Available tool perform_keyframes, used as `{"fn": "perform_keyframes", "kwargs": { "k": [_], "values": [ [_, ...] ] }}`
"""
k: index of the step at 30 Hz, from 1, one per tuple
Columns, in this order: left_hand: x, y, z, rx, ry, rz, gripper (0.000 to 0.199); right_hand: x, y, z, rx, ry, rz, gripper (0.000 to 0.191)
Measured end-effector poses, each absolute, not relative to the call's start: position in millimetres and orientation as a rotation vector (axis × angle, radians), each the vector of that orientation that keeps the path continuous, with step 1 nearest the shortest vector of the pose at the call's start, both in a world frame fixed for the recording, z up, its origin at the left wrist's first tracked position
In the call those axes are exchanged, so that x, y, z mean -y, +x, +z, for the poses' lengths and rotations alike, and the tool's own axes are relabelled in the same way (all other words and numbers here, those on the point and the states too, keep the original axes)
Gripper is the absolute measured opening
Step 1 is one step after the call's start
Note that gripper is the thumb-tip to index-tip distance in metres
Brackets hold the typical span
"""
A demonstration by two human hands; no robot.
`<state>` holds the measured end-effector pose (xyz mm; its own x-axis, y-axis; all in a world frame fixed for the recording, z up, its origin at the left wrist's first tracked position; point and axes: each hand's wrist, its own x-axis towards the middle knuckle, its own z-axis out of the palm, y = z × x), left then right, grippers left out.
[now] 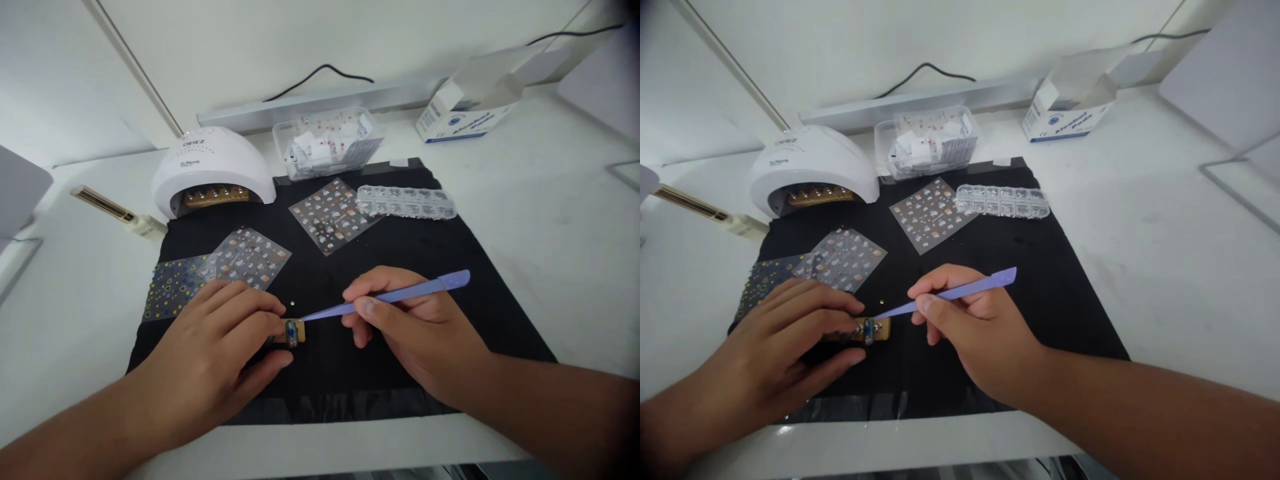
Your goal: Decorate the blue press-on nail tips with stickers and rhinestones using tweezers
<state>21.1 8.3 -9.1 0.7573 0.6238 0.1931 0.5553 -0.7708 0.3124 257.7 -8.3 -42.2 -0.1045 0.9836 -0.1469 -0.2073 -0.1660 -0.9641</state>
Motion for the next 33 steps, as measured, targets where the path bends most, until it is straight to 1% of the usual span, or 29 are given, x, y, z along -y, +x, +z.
{"fn": "perform_keyframes", "kwargs": {
  "k": [18,29,33],
  "values": [
    [-9.1,20.6,-6.4,-0.906,2.707,0.342,0.017,9.2,257.8,-43.0,1.041,-1.131,1.482,0.008],
    [-9.3,22.2,-6.0,-0.896,2.718,0.314,0.016,8.4,257.8,-39.7,1.051,-1.155,1.455,0.006],
    [-9.0,22.6,-5.5,-0.898,2.715,0.303,0.017,7.6,256.4,-39.1,1.024,-1.147,1.456,0.002]
  ]
}}
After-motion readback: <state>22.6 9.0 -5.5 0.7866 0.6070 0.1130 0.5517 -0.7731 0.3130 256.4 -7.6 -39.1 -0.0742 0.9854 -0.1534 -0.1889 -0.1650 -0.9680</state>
